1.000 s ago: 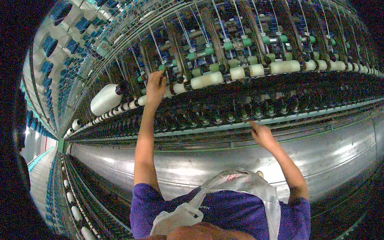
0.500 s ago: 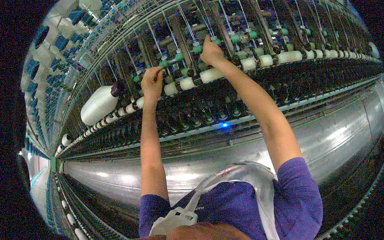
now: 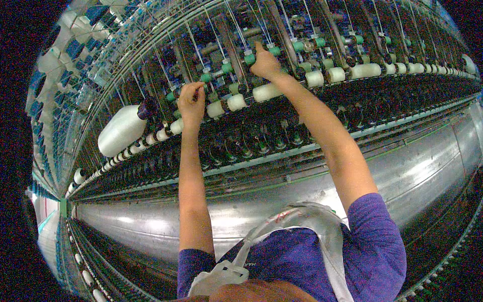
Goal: The person walks along rows of spinning machines and threads white yarn through guides onto green bobbins. They use a green-handled tool to assist with threading and occasionally adjust the yarn path by hand. The person moves between machines and repeats the threading process on multiple bobbins.
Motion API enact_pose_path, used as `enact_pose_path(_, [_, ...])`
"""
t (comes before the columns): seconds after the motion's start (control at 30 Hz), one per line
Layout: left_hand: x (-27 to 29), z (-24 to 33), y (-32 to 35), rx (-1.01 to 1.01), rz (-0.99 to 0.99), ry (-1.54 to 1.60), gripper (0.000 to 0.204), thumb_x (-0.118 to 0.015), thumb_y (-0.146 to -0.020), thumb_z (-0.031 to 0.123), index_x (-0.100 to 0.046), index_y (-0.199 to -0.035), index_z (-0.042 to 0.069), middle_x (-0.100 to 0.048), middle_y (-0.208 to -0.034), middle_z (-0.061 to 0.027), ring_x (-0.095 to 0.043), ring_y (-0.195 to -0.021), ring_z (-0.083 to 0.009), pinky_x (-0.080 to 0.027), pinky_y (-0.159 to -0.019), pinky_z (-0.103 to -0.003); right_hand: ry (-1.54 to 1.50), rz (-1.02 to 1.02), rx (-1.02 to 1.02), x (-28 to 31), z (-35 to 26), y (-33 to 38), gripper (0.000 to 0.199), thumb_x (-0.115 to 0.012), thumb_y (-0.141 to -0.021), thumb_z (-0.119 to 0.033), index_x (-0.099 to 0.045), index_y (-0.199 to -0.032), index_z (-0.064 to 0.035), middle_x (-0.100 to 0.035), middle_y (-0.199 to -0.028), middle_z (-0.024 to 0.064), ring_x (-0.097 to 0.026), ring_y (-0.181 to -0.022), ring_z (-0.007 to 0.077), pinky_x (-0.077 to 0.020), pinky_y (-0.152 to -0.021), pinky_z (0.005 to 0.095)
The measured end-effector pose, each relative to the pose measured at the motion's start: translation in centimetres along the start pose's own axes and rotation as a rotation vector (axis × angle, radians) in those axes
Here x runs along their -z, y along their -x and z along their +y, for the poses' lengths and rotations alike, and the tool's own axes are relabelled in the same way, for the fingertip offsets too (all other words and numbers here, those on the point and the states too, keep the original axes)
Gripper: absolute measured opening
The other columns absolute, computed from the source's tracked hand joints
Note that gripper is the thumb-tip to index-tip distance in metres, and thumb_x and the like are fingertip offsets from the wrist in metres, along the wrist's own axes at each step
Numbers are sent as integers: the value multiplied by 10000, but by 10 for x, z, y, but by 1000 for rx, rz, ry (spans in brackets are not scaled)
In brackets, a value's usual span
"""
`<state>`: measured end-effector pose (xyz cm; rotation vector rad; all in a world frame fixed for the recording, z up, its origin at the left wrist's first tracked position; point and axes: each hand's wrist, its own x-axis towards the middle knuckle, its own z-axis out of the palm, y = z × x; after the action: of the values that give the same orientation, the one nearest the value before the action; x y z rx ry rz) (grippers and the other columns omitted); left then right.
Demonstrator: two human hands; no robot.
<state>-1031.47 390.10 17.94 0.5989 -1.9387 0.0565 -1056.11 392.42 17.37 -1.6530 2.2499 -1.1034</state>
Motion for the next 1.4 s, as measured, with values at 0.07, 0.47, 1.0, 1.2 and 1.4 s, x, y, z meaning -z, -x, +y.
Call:
enact_pose_path(0.07, [0, 1, 0, -19, 7, -3, 66, -592, -802, 69, -617, -863, 78, -593, -837, -57, -577, -672, -178, -473, -602, -284, -2, -70, 33, 5, 1, 1, 814, -551, -722, -8, -100, -1398, -69, -594, -820, 194, -536, -529, 244, -423, -461, 379])
enact_pose_path(0.47, [-2, 7, 0, 16, 8, -14, 64, -591, -794, 54, -623, -849, 62, -588, -826, -58, -563, -644, -170, -465, -589, -275, 43, -312, -1, 29, -7, 11, 751, -527, -757, -8, -115, -1384, -43, -600, -889, 206, -598, -589, 234, -477, -494, 356])
enact_pose_path(1.0, [-7, 13, 2, 23, 36, -10, 79, -583, -794, 50, -615, -867, 50, -573, -823, -62, -547, -624, -163, -455, -585, -269, -57, -31, -29, 15, 10, 2, 708, -563, -672, -50, -261, -1311, -12, -597, -967, 233, -589, -914, 342, -469, -801, 417])
enact_pose_path(1.2, [-11, 10, 4, 78, 21, 2, 67, -591, -778, 68, -609, -842, 61, -573, -809, -67, -557, -653, -201, -459, -602, -292, -73, -90, -120, -1, 21, -13, 674, -614, -667, -118, -337, -1272, -13, -568, -1044, 220, -563, -962, 352, -467, -832, 392])
enact_pose_path(1.4, [-15, -5, 8, 70, 10, -67, 136, -591, -700, 47, -596, -824, 102, -569, -782, -85, -557, -768, -279, -465, -663, -371, 42, -44, 97, -17, 47, -30, 754, -658, -680, -53, -304, -1345, -82, -512, -1203, 163, -566, -902, 250, -479, -738, 353])
